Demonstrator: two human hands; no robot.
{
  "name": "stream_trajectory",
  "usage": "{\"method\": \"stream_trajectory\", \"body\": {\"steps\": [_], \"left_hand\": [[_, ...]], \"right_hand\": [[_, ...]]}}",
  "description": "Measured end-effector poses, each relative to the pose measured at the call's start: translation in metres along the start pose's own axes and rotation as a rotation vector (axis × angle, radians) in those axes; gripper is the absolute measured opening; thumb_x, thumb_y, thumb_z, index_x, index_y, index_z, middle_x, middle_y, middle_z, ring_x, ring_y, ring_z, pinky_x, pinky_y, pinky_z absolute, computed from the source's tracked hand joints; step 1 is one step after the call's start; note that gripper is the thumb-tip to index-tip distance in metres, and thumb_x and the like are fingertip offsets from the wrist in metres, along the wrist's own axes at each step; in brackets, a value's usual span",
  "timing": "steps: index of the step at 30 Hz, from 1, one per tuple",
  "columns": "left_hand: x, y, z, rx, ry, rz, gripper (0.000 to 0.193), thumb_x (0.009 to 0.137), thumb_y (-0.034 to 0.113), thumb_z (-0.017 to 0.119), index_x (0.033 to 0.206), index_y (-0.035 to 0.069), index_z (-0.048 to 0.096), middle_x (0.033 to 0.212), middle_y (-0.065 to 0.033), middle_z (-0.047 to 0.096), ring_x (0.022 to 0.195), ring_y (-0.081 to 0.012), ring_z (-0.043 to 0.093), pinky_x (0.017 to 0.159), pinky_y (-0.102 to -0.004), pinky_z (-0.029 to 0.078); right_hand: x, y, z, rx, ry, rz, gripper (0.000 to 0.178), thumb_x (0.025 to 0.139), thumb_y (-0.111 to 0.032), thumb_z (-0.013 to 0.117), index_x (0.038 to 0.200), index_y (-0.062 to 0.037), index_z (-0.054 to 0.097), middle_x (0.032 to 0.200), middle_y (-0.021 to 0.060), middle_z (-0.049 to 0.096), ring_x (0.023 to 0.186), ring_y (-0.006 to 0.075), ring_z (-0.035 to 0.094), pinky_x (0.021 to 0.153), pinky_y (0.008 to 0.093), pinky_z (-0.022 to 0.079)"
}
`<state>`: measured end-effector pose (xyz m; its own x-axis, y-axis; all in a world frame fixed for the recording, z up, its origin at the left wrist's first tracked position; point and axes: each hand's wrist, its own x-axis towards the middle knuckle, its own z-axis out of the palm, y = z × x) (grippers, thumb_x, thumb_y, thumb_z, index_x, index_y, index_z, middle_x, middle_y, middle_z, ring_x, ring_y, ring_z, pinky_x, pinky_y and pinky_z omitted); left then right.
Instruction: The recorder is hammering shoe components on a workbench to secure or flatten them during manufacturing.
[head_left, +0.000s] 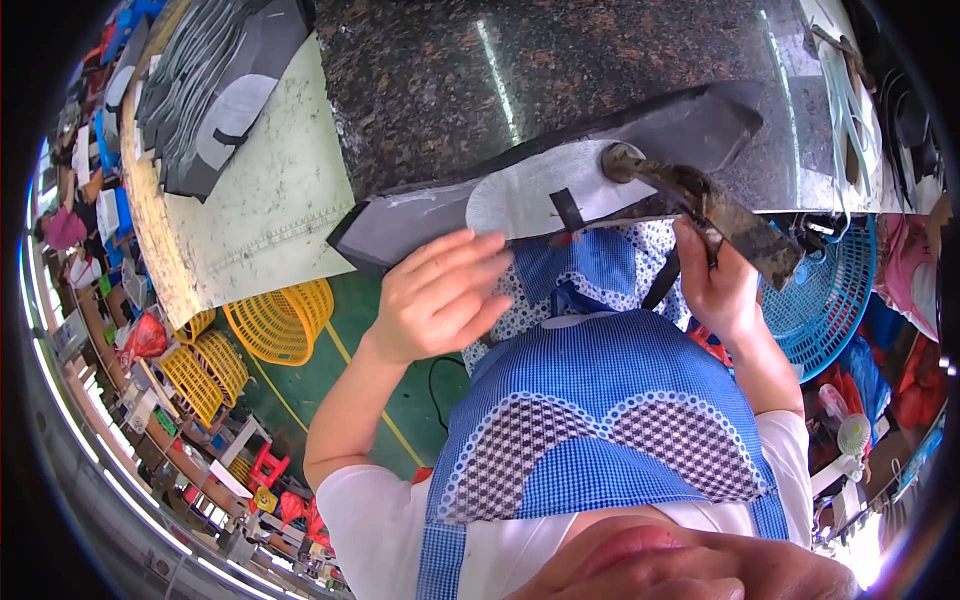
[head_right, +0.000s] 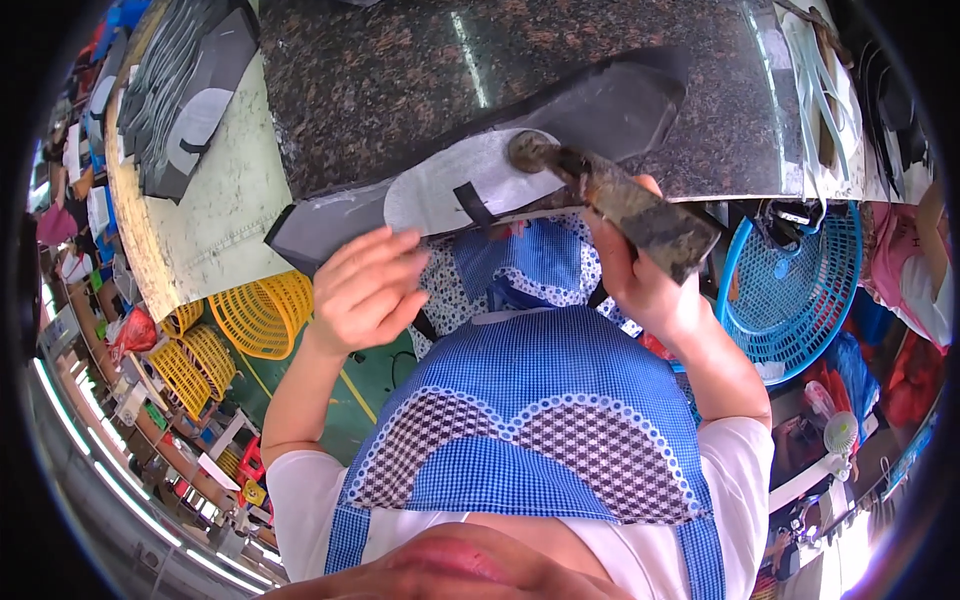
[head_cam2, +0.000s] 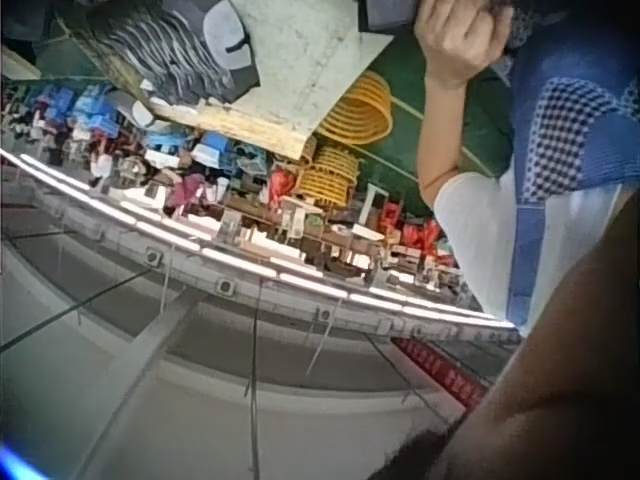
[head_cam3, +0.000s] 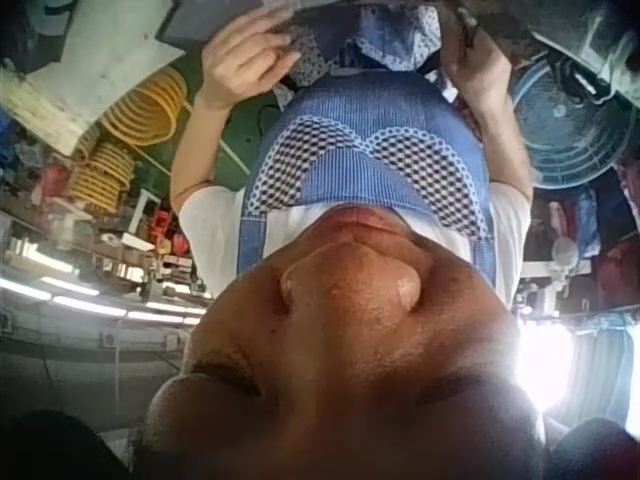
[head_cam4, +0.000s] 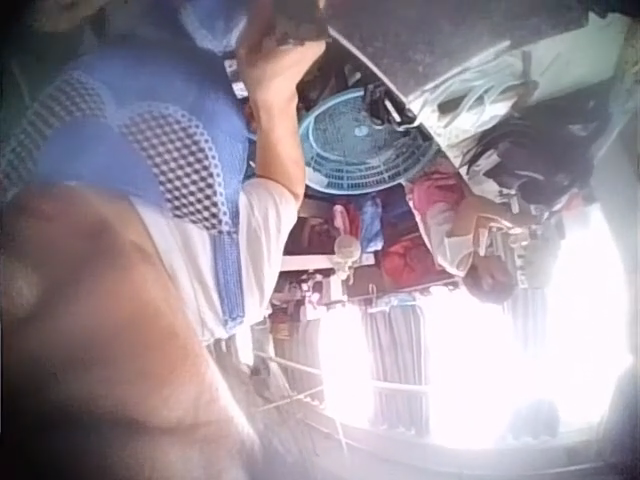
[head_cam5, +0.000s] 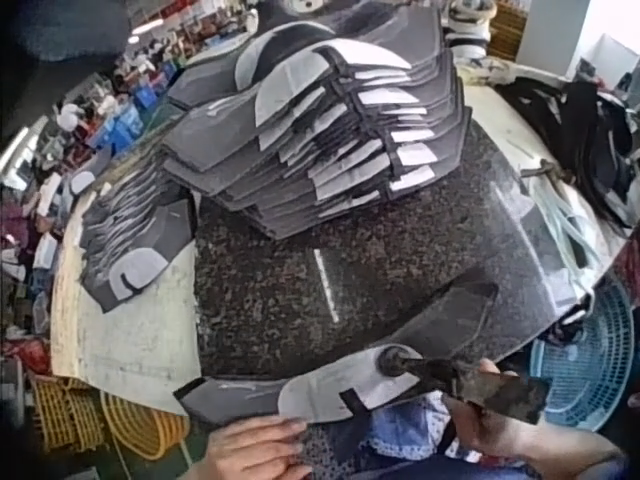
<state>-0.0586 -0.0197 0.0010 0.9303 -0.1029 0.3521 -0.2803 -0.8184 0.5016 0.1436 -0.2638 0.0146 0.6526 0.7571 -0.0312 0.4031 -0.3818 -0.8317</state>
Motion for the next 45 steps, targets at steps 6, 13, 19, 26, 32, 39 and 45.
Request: {"method": "stream_trajectory", "body": {"steps": [6, 13, 19, 26, 32, 39, 45], "left_hand": [[0.007, 0.011, 0.009, -0.058, 0.273, -0.012, 0.022, 0.077, 0.013, 0.081, 0.093, 0.003, 0.068, 0.084, -0.0087, 0.067, 0.092, -0.0306, 0.069, 0.083, -0.0402, 0.056], [0.085, 0.013, 0.003, 0.049, 0.029, -0.251, 0.054, 0.089, 0.007, 0.067, 0.141, 0.010, 0.053, 0.135, -0.0148, 0.056, 0.125, -0.0318, 0.055, 0.106, -0.0397, 0.043], [0.105, 0.015, -0.103, -0.293, 0.260, -0.590, 0.037, 0.103, 0.015, 0.052, 0.136, -0.001, 0.055, 0.137, -0.0097, 0.058, 0.128, -0.0186, 0.051, 0.112, -0.0329, 0.035], [0.267, -0.043, -0.143, 0.948, 0.588, 0.236, 0.046, 0.094, 0.036, 0.066, 0.133, 0.014, 0.059, 0.127, -0.0148, 0.063, 0.118, -0.0306, 0.060, 0.102, -0.0455, 0.045], [0.277, -0.102, -0.061, 0.679, 0.559, 0.235, 0.068, 0.088, 0.050, 0.067, 0.140, 0.010, 0.050, 0.137, -0.0191, 0.050, 0.124, -0.0384, 0.051, 0.102, -0.0536, 0.039], [0.114, -0.133, -0.102, 0.737, 0.498, -0.024, 0.055, 0.082, 0.032, 0.077, 0.131, 0.014, 0.060, 0.134, -0.0153, 0.054, 0.124, -0.0382, 0.051, 0.102, -0.0531, 0.039], [-0.011, -0.168, -0.138, 0.949, 0.300, -0.630, 0.046, 0.077, 0.031, 0.080, 0.113, 0.006, 0.065, 0.120, -0.0133, 0.059, 0.112, -0.0351, 0.054, 0.094, -0.0476, 0.044]], "right_hand": [[0.010, 0.003, 0.006, -0.021, 0.110, -0.052, 0.016, 0.092, -0.003, 0.065, 0.106, 0.0049, 0.067, 0.088, 0.0203, 0.071, 0.074, 0.0277, 0.070, 0.066, 0.0345, 0.053], [0.024, 0.003, -0.017, 0.739, 0.079, 0.197, 0.017, 0.106, -0.021, 0.050, 0.095, -0.0084, 0.051, 0.060, -0.0068, 0.036, 0.046, 0.0014, 0.031, 0.040, 0.0179, 0.026], [0.046, 0.035, -0.051, 0.916, 0.535, 0.092, 0.029, 0.108, -0.027, 0.048, 0.083, -0.0131, 0.042, 0.062, -0.0044, 0.037, 0.044, 0.0058, 0.035, 0.040, 0.0218, 0.028], [0.052, 0.041, -0.041, 0.833, 0.512, 0.061, 0.021, 0.106, -0.024, 0.051, 0.092, -0.0097, 0.047, 0.061, -0.0051, 0.039, 0.044, 0.0042, 0.034, 0.039, 0.0199, 0.032], [0.054, 0.042, -0.023, 0.689, 0.471, 0.073, 0.011, 0.105, -0.017, 0.051, 0.106, -0.0059, 0.054, 0.062, -0.0064, 0.040, 0.044, 0.0022, 0.035, 0.039, 0.0193, 0.030], [0.052, 0.042, -0.034, 0.554, 0.500, 0.082, 0.011, 0.105, -0.014, 0.052, 0.110, -0.0043, 0.053, 0.066, -0.0043, 0.039, 0.045, 0.0021, 0.032, 0.038, 0.0196, 0.028], [0.059, 0.043, -0.033, 0.420, 0.440, 0.143, 0.017, 0.105, -0.021, 0.054, 0.105, -0.0042, 0.053, 0.062, -0.0048, 0.035, 0.046, 0.0028, 0.030, 0.039, 0.0203, 0.027]]}}
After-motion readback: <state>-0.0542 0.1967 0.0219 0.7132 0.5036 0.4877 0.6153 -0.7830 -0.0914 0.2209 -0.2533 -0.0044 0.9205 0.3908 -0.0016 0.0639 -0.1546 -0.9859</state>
